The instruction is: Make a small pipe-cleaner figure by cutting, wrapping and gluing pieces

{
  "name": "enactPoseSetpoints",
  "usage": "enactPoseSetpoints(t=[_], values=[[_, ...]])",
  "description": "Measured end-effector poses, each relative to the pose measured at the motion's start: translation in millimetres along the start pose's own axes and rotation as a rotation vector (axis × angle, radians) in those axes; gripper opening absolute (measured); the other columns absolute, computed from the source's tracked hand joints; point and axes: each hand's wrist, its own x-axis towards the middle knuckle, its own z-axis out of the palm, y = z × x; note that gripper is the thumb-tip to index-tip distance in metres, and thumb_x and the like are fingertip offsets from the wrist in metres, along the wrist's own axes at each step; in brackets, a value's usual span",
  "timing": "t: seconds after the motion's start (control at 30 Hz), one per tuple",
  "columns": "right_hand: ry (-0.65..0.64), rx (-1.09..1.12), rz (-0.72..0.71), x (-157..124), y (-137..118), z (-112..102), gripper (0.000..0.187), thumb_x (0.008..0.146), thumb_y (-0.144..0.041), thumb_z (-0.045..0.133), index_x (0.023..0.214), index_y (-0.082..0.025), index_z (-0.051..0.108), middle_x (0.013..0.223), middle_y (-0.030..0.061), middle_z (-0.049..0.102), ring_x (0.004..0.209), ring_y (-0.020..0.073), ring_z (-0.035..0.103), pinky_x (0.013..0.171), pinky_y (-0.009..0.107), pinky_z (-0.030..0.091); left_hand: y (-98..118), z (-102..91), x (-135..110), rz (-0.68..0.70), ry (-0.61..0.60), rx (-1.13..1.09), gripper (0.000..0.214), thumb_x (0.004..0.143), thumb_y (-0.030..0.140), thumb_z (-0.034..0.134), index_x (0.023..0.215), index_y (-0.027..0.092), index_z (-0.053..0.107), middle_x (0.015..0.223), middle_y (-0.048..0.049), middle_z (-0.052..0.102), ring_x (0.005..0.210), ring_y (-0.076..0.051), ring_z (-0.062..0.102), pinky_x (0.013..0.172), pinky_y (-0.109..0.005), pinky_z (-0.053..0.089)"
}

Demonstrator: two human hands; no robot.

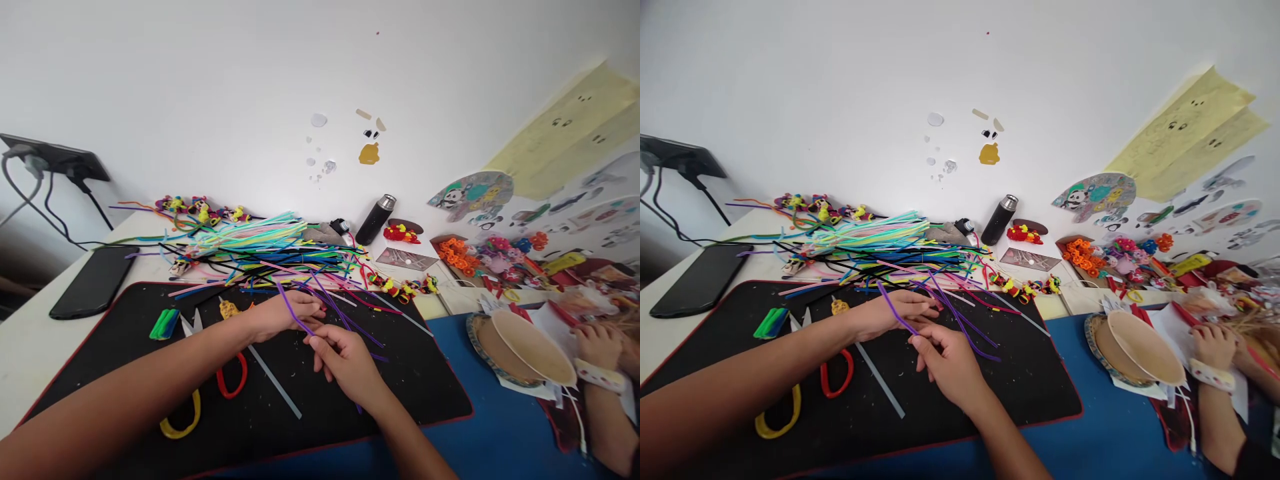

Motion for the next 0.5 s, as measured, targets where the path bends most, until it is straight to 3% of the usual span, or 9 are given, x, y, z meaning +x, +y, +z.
enactPoseSetpoints(t=[0.1,0.23,0.33,0.5], values=[[0.011,-0.015,0.015,3.2,7.5,-1.0,0.035,0.101,-0.051,0.063,0.099,-0.017,0.074,0.063,-0.0022,0.065,0.044,0.0098,0.049,0.045,0.022,0.034,11.8,-20.4,-37.1,0.046,-0.093,0.202,0.051,0.078,0.044,0.091,0.120,0.018,0.077,0.113,-0.0119,0.082,0.100,-0.025,0.076,0.094,-0.039,0.059],[0.015,-0.021,0.030,12.3,15.6,0.5,0.034,0.101,-0.051,0.063,0.096,-0.018,0.072,0.062,-0.0027,0.064,0.044,0.0100,0.049,0.046,0.023,0.035,25.3,-41.9,-77.0,0.165,-0.064,0.414,0.046,0.085,0.047,0.084,0.123,0.022,0.075,0.096,-0.0021,0.074,0.075,-0.015,0.065,0.067,-0.026,0.053],[-0.022,-0.079,0.024,19.5,14.2,8.2,0.032,0.102,-0.049,0.063,0.096,-0.019,0.072,0.061,-0.0027,0.064,0.044,0.0107,0.050,0.047,0.023,0.036,26.5,-48.7,-87.3,0.207,0.004,0.416,0.047,0.087,0.052,0.082,0.120,0.020,0.073,0.081,0.0023,0.065,0.066,-0.013,0.059,0.061,-0.024,0.046],[-0.078,-0.231,-0.014,25.1,9.7,22.1,0.030,0.104,-0.046,0.061,0.091,-0.021,0.073,0.063,-0.0022,0.067,0.047,0.0111,0.052,0.051,0.023,0.038,17.7,-52.7,-84.2,0.260,0.104,0.351,0.047,0.086,0.061,0.081,0.103,0.017,0.080,0.078,-0.0016,0.070,0.065,-0.012,0.058,0.060,-0.024,0.045]])
